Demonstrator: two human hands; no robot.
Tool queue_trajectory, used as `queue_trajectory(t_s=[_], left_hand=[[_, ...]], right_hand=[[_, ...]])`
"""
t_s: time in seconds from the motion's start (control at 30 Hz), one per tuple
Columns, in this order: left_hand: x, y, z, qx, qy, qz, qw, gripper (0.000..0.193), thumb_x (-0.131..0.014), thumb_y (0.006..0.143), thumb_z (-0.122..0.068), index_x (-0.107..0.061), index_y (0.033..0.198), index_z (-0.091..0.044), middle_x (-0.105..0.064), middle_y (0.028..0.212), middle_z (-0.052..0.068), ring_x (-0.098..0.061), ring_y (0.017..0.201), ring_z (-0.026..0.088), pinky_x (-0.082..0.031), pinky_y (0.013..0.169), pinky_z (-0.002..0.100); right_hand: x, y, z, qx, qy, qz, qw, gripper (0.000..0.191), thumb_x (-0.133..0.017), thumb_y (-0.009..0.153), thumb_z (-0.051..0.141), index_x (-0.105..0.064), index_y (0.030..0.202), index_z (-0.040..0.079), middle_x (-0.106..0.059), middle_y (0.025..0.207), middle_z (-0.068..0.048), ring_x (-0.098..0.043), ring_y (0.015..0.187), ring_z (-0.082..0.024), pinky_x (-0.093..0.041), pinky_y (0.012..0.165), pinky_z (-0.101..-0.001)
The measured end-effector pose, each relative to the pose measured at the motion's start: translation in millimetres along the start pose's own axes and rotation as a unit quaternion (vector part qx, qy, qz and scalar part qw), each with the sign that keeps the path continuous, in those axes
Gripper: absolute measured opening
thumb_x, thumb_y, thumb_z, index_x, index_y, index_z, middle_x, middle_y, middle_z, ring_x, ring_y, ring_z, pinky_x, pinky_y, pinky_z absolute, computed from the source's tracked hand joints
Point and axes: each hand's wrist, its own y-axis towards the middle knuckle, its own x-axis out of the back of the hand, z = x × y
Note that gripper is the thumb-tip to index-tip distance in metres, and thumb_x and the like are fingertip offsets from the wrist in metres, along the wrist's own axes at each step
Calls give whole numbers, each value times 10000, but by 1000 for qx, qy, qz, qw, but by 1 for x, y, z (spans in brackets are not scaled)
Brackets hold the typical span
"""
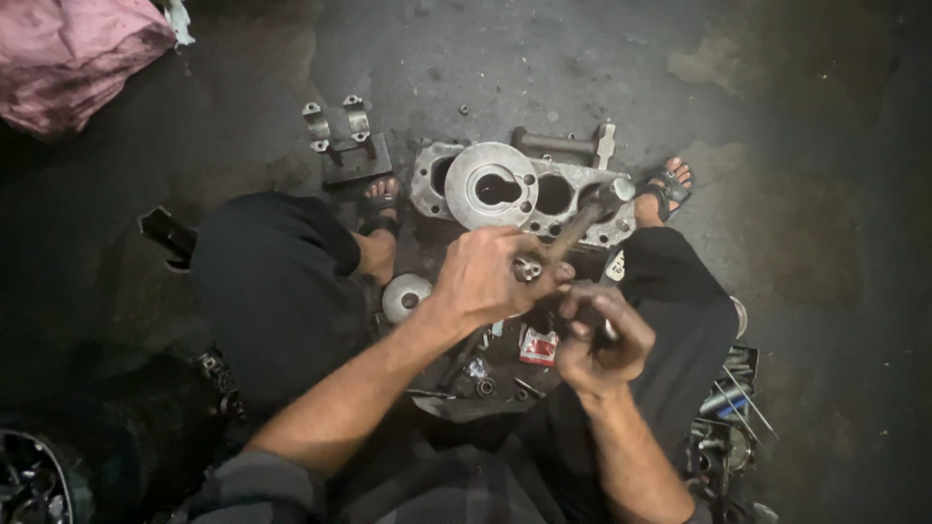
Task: The person sits on the floor of a repair workshop and works on an engine cylinder block and piston assembly. They fit a piston with rings into the cylinder bore, tap it into place using a hammer, handle a crankshaft-like shaft and a red-hued crankcase piece, and press a bearing or seal onto a shaft hub by hand.
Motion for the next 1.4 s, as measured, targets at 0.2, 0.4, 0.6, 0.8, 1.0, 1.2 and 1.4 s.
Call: queue_trajectory(t_s=[0.2, 0.4, 0.6, 0.8, 1.0, 1.2, 1.4], left_hand=[[0, -1, 2, 45, 69, 24, 996, 622, -689, 778, -686, -806, 821, -76, -740, 804, 118, -744, 760, 336, -580, 697, 473], [5, 5, 31, 108, -66, 46, 991, 745, -358, 925, -747, -808, 956, -154, -777, 881, 87, -759, 864, 259, -576, 784, 402], [81, 10, 48, 219, -610, -84, 757, 504, -524, 849, -416, -744, 1042, -5, -722, 950, 167, -670, 754, 246, -541, 607, 328], [153, 58, 44, -37, -740, -42, 670, 370, -533, 923, -314, -590, 1151, -28, -599, 1013, 129, -621, 867, 261, -506, 650, 349], [115, 105, 58, 91, -841, -135, 515, 441, -500, 802, -348, -654, 1076, -40, -671, 1023, 149, -664, 865, 322, -614, 794, 467], [79, 97, 71, 103, -879, -28, 465, 400, -507, 780, -260, -734, 1000, -16, -730, 997, 185, -707, 866, 367, -596, 783, 467], [45, 99, 53, 132, -860, 24, 492, 367, -530, 781, -239, -735, 966, 3, -718, 1001, 221, -707, 919, 373, -595, 829, 477]], right_hand=[[-1, 8, -1, -67, 132, -119, 982, 405, -588, 1102, 36, -374, 1436, 121, -640, 904, -100, -687, 762, -172, -621, 673, -353], [105, 25, -22, -226, 266, -402, 847, 393, -511, 1031, 177, -442, 1412, 108, -636, 949, -80, -493, 534, -186, -441, 467, -312], [260, -106, -82, -439, 305, -406, 741, 113, -508, 1116, 188, -586, 1059, 129, -581, 889, -26, -405, 546, -108, -310, 442, -234], [280, -277, -87, -570, 157, -518, 618, 117, -537, 1117, 189, -621, 1137, 111, -587, 929, -22, -518, 728, -128, -437, 610, -253], [254, -331, -37, -722, -41, -492, 486, 135, -574, 1104, 104, -591, 1235, 78, -619, 1048, -66, -588, 870, -161, -501, 737, -286], [254, -254, -61, -594, -101, -453, 657, 250, -611, 1090, 18, -561, 1334, 45, -651, 1167, -110, -658, 1011, -193, -564, 864, -318], [198, -46, -76, -324, -18, -249, 913, 204, -622, 1102, -77, -554, 1289, -35, -680, 1198, -157, -705, 1107, -234, -605, 1018, -360]])
